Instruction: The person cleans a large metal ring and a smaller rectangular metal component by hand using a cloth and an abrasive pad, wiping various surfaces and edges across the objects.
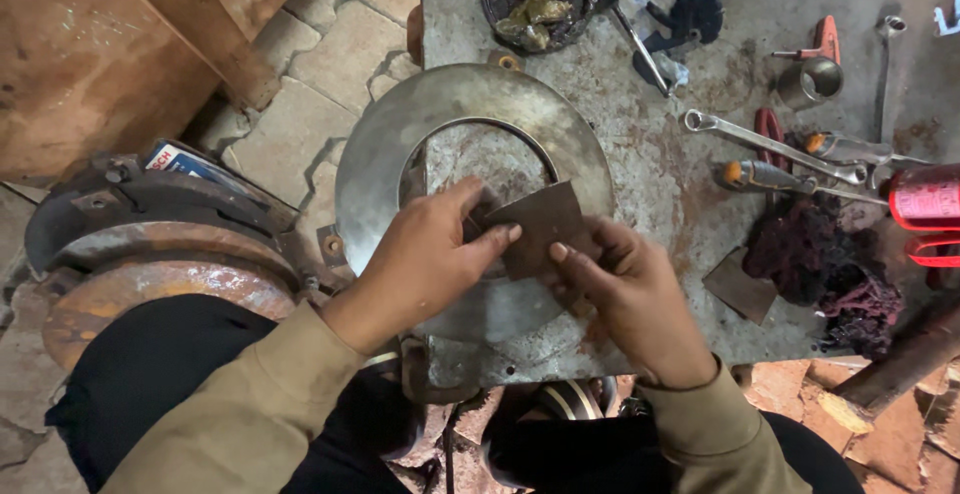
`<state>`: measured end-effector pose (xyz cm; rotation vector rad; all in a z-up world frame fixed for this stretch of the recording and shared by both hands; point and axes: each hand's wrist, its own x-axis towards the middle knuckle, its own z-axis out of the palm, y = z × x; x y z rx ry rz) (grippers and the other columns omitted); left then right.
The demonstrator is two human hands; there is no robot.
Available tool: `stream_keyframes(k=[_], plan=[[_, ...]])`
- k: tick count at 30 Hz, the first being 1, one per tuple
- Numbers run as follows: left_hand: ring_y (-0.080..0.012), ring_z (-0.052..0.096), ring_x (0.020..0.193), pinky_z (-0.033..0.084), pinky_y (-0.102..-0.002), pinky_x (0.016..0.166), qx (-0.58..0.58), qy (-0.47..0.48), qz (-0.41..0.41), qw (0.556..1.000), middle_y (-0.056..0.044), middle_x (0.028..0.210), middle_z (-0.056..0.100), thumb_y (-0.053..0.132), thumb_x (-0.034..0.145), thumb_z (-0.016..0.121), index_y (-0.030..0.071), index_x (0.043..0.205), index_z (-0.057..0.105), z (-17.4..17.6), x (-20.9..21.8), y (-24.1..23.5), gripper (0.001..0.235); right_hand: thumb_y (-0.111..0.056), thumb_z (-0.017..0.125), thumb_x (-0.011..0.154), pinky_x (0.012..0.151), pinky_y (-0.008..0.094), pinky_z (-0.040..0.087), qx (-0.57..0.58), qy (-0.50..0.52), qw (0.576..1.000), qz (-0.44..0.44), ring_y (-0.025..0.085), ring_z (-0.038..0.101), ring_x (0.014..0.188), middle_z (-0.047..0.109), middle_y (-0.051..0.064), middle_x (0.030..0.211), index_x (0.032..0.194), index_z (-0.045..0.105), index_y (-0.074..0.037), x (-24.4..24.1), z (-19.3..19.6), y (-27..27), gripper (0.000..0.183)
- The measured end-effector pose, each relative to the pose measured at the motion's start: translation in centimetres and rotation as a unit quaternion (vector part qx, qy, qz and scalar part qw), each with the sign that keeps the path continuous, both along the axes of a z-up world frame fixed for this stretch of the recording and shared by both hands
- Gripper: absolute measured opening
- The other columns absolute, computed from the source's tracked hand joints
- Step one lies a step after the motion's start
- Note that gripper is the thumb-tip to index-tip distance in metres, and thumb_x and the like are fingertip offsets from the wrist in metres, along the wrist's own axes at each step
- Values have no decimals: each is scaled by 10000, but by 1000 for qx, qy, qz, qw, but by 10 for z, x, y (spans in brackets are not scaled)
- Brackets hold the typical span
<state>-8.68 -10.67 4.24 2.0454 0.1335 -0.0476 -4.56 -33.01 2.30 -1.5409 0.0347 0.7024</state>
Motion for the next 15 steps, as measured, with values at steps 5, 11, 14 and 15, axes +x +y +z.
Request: stream_keyframes(k=[5,11,14,15], plan=[[-307,721,757,520,-416,653,51,0,19,999,-155,848,729,326,901,727,29,1014,652,-4,1,0,327,-68,710,961,688,283,507,-210,-323,922,-36,152,640,786,722,96,923,1097,770,-21,3,6,-4,156],[-323,721,852,544,-398,730,45,-93,53,993,-155,919,746,314,950,739,33,1026,679,5,-1,5,297,-72,731,838,825,412,511,-402,-491,769,78,335,632,953,674,142,1063,1173,787,-130,3,5,-3,345],[-310,698,670,537,-399,649,30,-4,65,997,-121,919,760,337,905,734,68,1015,703,11,-4,4,293,-136,743,826,852,432,490,-422,-495,753,105,349,601,996,673,143,1118,1164,793,-141,-2,1,2,341],[-298,715,717,544,-393,664,24,-35,55,998,-123,926,759,334,916,731,67,1029,701,12,-5,5,291,-153,739,810,861,434,484,-425,-512,739,105,357,595,1025,669,150,1165,1154,795,-147,-1,1,2,349]])
